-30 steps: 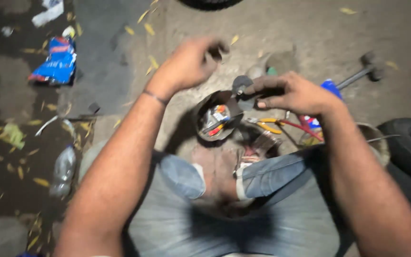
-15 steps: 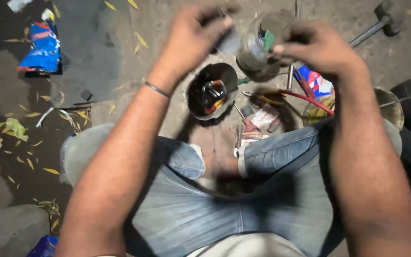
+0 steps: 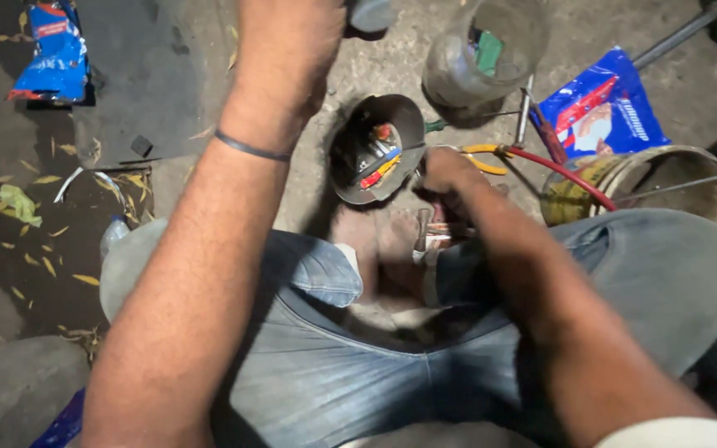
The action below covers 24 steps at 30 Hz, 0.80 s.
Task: The person sits on the ground of a repair yard and smooths small metal pieces by rubbing them against an abrasive block. They handle the pieces one at a time, turn them over, and set finished pieces on the ground beside a container holding tools and other parts.
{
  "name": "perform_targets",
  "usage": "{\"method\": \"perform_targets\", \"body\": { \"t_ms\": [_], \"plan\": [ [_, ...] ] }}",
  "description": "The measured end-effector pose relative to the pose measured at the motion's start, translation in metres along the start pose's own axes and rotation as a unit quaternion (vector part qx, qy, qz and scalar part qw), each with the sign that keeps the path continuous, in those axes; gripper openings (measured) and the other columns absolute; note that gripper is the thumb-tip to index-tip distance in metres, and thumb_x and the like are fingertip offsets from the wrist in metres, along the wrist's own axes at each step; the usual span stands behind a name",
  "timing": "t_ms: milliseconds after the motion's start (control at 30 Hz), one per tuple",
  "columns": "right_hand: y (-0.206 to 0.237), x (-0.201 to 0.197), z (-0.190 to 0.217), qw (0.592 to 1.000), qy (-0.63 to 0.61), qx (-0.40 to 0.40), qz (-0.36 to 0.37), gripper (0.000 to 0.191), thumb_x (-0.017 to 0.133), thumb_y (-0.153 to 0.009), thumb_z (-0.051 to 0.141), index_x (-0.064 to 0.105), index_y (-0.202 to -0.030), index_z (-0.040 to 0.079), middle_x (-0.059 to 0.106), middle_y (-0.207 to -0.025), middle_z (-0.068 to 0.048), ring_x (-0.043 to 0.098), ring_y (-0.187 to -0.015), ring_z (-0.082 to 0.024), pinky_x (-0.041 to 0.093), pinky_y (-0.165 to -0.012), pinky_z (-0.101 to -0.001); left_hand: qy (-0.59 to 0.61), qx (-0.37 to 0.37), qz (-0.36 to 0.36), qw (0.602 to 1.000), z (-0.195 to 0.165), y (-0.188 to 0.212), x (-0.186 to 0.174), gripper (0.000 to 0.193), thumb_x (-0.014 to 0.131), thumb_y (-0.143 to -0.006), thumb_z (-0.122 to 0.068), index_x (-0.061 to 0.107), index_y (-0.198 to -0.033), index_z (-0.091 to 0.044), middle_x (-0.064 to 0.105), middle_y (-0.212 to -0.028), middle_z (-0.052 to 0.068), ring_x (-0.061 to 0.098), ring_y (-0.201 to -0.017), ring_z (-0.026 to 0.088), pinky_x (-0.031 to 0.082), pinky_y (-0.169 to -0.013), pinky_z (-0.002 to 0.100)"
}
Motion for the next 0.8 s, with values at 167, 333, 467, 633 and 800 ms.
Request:
{"method": "perform_targets", "body": {
  "t_ms": [167,333,467,633,800],
  "plan": [
    [-0.032,0.014,0.019,0.994,-0.003,-0.041,-0.101,0.034,0.066,-0.085,0.024,0.073,-0.112,0.005,0.072,-0.118,-0.023,0.069,-0.111,-0.04,0.055,-0.094,-0.0483,-0.036,0.077,0.006,0.996,-0.009,0.005,0.001,0.024,0.072,-0.095,-0.022,0.071,-0.095,0.002,0.07,-0.076,0.006,0.066,-0.066,0.015,0.056,-0.062,0.033],
    [-0.022,0.028,0.049,0.991,0.1,-0.083,-0.046,0.04,0.066,-0.085,0.043,0.077,-0.098,0.008,0.075,-0.103,-0.02,0.072,-0.096,-0.037,0.055,-0.086,-0.0495,-0.125,0.172,-0.074,0.974,-0.013,-0.008,0.041,0.035,0.072,-0.092,-0.038,0.076,-0.106,-0.007,0.077,-0.09,0.015,0.075,-0.081,0.027,0.061,-0.075,0.04],
    [-0.003,0.023,0.085,0.996,0.051,-0.04,-0.058,0.038,0.066,-0.087,0.041,0.076,-0.1,0.006,0.075,-0.101,-0.02,0.072,-0.094,-0.036,0.055,-0.085,-0.0494,-0.137,0.033,0.022,0.99,0.012,-0.03,0.075,0.037,0.066,-0.088,-0.043,0.081,-0.098,-0.011,0.081,-0.077,0.016,0.08,-0.073,0.028,0.064,-0.073,0.042],
    [-0.013,-0.037,0.117,0.996,0.039,-0.028,-0.075,0.036,0.067,-0.09,0.037,0.074,-0.101,0.004,0.075,-0.099,-0.021,0.071,-0.091,-0.035,0.055,-0.084,-0.0493,-0.092,0.039,0.103,0.99,0.002,-0.032,0.082,0.043,0.074,-0.081,-0.049,0.085,-0.101,-0.013,0.081,-0.084,0.013,0.075,-0.072,0.025,0.063,-0.069,0.041],
    [0.011,-0.069,0.088,0.99,-0.005,-0.028,-0.135,0.035,0.068,-0.093,0.034,0.073,-0.103,0.001,0.074,-0.096,-0.021,0.071,-0.088,-0.034,0.055,-0.083,-0.0492,0.168,-0.124,0.249,0.946,-0.01,-0.005,0.058,0.042,0.072,-0.093,-0.039,0.076,-0.126,-0.014,0.079,-0.098,0.015,0.073,-0.062,0.03,0.065,-0.056,0.049]
  ]
}}
Point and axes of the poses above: each hand's wrist, its own y-axis away from the middle knuckle, its own x-axis out of the palm, z = x × y, the point moved 6 cm from there along -y, towards the middle knuckle
